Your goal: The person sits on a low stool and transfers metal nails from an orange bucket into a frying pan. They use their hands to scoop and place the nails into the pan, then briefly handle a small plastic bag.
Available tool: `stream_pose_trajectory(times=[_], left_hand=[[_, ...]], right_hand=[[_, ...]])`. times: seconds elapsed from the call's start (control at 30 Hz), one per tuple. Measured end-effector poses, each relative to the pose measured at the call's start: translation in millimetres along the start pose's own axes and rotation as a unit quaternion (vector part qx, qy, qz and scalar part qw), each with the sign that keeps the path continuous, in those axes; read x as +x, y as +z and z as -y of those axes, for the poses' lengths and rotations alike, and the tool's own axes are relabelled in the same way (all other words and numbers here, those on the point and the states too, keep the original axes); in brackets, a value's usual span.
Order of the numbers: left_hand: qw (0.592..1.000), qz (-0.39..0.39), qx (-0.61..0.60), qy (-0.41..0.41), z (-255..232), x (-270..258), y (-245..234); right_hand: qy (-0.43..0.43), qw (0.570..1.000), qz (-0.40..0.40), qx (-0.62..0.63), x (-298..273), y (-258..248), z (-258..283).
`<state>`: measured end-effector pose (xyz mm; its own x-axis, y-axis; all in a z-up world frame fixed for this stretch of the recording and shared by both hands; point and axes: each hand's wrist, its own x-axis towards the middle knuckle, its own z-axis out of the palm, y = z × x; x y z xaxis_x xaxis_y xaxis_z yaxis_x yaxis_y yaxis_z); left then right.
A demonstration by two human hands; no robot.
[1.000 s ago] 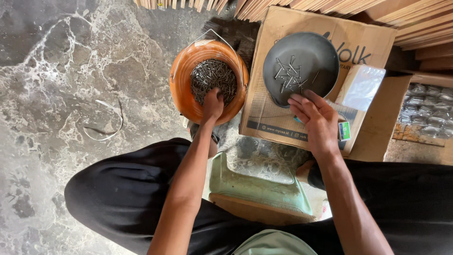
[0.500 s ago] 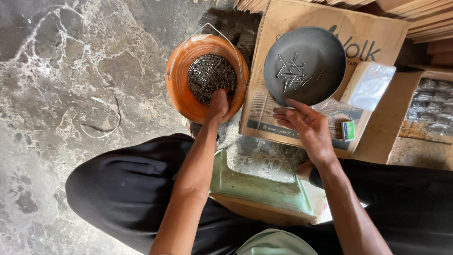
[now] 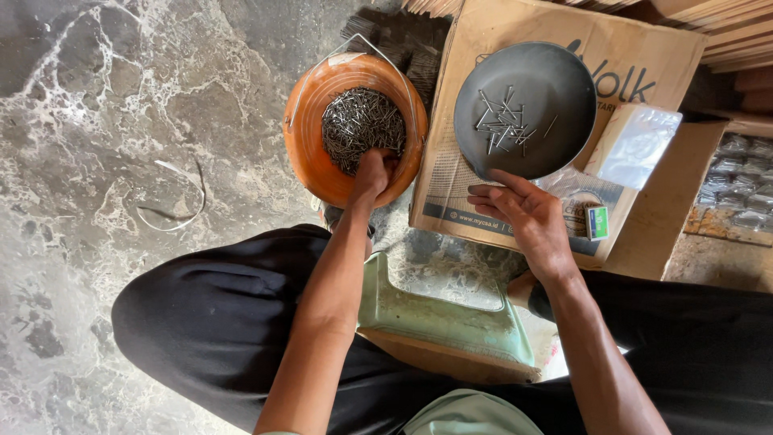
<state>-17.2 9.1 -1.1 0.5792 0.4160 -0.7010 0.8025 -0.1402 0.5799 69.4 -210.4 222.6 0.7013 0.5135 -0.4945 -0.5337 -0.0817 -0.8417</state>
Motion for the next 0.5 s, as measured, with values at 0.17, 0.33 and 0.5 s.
stream_pose_trajectory(times=[0.17,0.33,0.5], left_hand=[[0.995,-0.009,-0.083,-0.051,-4,-3,2],[0.997,-0.01,0.058,0.043,0,0,-1],[0.994,-0.001,-0.047,0.094,-7,-12,-4]], right_hand=[[-0.002,1.0,0.002,0.003,0,-1,-2],[-0.001,1.0,-0.003,0.003,-1,0,2],[0.003,1.0,0.0,0.001,-2,1,3]])
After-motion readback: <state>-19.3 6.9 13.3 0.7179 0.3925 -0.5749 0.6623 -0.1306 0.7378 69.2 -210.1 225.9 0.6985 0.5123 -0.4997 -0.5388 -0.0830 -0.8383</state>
